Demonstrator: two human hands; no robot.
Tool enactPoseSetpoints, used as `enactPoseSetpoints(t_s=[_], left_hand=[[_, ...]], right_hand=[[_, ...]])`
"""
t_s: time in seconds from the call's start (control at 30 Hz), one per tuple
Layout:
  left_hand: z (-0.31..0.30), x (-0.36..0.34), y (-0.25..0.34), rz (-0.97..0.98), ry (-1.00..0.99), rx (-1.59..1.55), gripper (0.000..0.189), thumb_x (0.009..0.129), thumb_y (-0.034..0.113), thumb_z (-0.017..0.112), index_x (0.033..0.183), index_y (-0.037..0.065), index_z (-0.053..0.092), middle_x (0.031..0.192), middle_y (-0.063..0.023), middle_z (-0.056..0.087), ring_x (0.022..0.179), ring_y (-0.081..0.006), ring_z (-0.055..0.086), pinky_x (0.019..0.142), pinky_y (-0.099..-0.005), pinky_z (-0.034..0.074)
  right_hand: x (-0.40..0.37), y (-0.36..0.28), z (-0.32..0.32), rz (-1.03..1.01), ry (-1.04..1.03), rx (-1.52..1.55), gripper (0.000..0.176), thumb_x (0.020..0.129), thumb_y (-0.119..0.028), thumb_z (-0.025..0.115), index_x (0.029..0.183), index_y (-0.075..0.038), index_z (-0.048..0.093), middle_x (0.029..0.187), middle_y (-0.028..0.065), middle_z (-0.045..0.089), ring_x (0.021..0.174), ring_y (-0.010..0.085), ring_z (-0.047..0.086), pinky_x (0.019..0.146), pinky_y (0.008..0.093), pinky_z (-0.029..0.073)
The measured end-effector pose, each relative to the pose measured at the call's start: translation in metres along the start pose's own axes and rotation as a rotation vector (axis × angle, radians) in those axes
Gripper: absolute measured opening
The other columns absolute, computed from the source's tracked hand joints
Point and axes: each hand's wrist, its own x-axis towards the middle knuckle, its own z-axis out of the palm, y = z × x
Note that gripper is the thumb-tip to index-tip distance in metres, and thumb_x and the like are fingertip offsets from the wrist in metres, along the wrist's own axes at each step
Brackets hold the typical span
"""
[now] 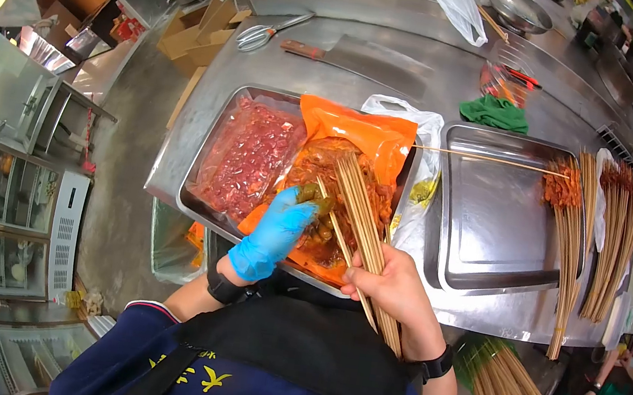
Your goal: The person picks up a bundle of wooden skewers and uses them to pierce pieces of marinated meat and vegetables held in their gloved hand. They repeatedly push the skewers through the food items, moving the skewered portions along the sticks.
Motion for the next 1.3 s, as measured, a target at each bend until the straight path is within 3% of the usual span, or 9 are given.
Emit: enactPoseSetpoints(t_s=[0.07, 0.17, 0.4, 0.5, 0.63, 0.97, 1.07, 1.13, 1.3], left_hand=[[-0.007, 0.000, 0.016, -0.058, 0.000, 0.078, 0.019, 0.082, 0.012, 0.052, 0.097, 0.001, 0.055, 0.083, -0.0039, 0.059, 0.069, -0.0090, 0.055, 0.058, -0.0227, 0.046], [-0.048, 0.006, 0.013, 0.303, 0.263, 0.099, 0.019, 0.079, 0.004, 0.049, 0.096, -0.001, 0.054, 0.084, -0.0060, 0.057, 0.071, -0.0125, 0.056, 0.062, -0.0234, 0.047], [-0.070, -0.010, 0.004, 0.200, 0.301, 0.489, 0.014, 0.075, 0.000, 0.053, 0.089, -0.001, 0.058, 0.077, -0.0053, 0.059, 0.067, -0.0122, 0.055, 0.062, -0.0245, 0.045], [-0.054, -0.017, -0.014, 0.273, 0.218, 1.028, 0.017, 0.068, 0.011, 0.063, 0.082, 0.003, 0.060, 0.070, -0.0137, 0.060, 0.067, -0.0254, 0.059, 0.060, -0.0324, 0.047], [-0.032, -0.024, -0.011, 0.259, 0.021, 1.678, 0.026, 0.061, 0.024, 0.068, 0.070, 0.004, 0.055, 0.066, -0.0134, 0.057, 0.068, -0.0305, 0.058, 0.059, -0.0399, 0.046], [-0.032, -0.014, -0.021, 0.241, -0.017, 1.686, 0.021, 0.061, 0.017, 0.065, 0.074, 0.003, 0.057, 0.068, -0.0139, 0.059, 0.064, -0.0276, 0.059, 0.058, -0.0375, 0.046], [-0.056, -0.010, -0.010, -0.062, 0.078, 0.650, 0.026, 0.067, 0.010, 0.057, 0.090, -0.003, 0.058, 0.075, -0.0092, 0.060, 0.065, -0.0156, 0.057, 0.058, -0.0283, 0.045], [-0.064, -0.011, 0.003, -0.052, 0.094, 0.279, 0.027, 0.071, 0.009, 0.055, 0.095, -0.004, 0.055, 0.078, -0.0047, 0.058, 0.068, -0.0111, 0.055, 0.060, -0.0249, 0.045], [-0.048, -0.001, 0.025, -0.049, 0.050, 0.118, 0.031, 0.077, 0.008, 0.051, 0.105, -0.004, 0.054, 0.086, -0.0083, 0.060, 0.081, -0.0133, 0.057, 0.069, -0.0245, 0.046]], right_hand=[[-0.001, 0.000, -0.001, -0.001, 0.015, 0.023, 0.011, 0.074, 0.001, 0.059, 0.083, 0.000, 0.051, 0.067, 0.0069, 0.057, 0.058, 0.0122, 0.058, 0.051, 0.0224, 0.047], [-0.001, -0.001, -0.003, -0.001, 0.037, 0.051, 0.011, 0.074, 0.002, 0.059, 0.081, 0.000, 0.052, 0.068, 0.0078, 0.057, 0.057, 0.0126, 0.058, 0.050, 0.0227, 0.047], [0.001, -0.001, -0.007, -0.002, 0.047, 0.064, 0.011, 0.073, 0.002, 0.059, 0.082, 0.001, 0.052, 0.068, 0.0078, 0.057, 0.057, 0.0127, 0.059, 0.051, 0.0226, 0.048], [-0.001, 0.000, -0.007, -0.014, 0.051, 0.086, 0.011, 0.073, 0.002, 0.059, 0.082, 0.001, 0.052, 0.068, 0.0075, 0.057, 0.057, 0.0125, 0.059, 0.051, 0.0225, 0.048], [0.000, 0.000, -0.008, -0.021, 0.037, 0.073, 0.011, 0.073, 0.001, 0.059, 0.082, 0.001, 0.052, 0.068, 0.0073, 0.057, 0.057, 0.0124, 0.059, 0.050, 0.0224, 0.048], [0.000, 0.004, -0.009, -0.011, 0.035, 0.074, 0.011, 0.074, 0.001, 0.060, 0.082, 0.001, 0.052, 0.068, 0.0074, 0.057, 0.058, 0.0127, 0.059, 0.051, 0.0225, 0.048], [0.001, 0.003, -0.010, -0.017, 0.021, 0.081, 0.011, 0.074, 0.001, 0.060, 0.082, 0.001, 0.052, 0.068, 0.0073, 0.057, 0.059, 0.0129, 0.059, 0.051, 0.0224, 0.048], [0.000, 0.003, -0.008, -0.009, 0.034, 0.062, 0.011, 0.074, 0.001, 0.059, 0.082, 0.000, 0.052, 0.069, 0.0070, 0.057, 0.059, 0.0129, 0.059, 0.051, 0.0223, 0.048], [0.001, 0.003, -0.008, -0.011, 0.025, 0.079, 0.011, 0.074, 0.002, 0.059, 0.082, 0.000, 0.052, 0.069, 0.0070, 0.057, 0.058, 0.0127, 0.059, 0.050, 0.0221, 0.047]])
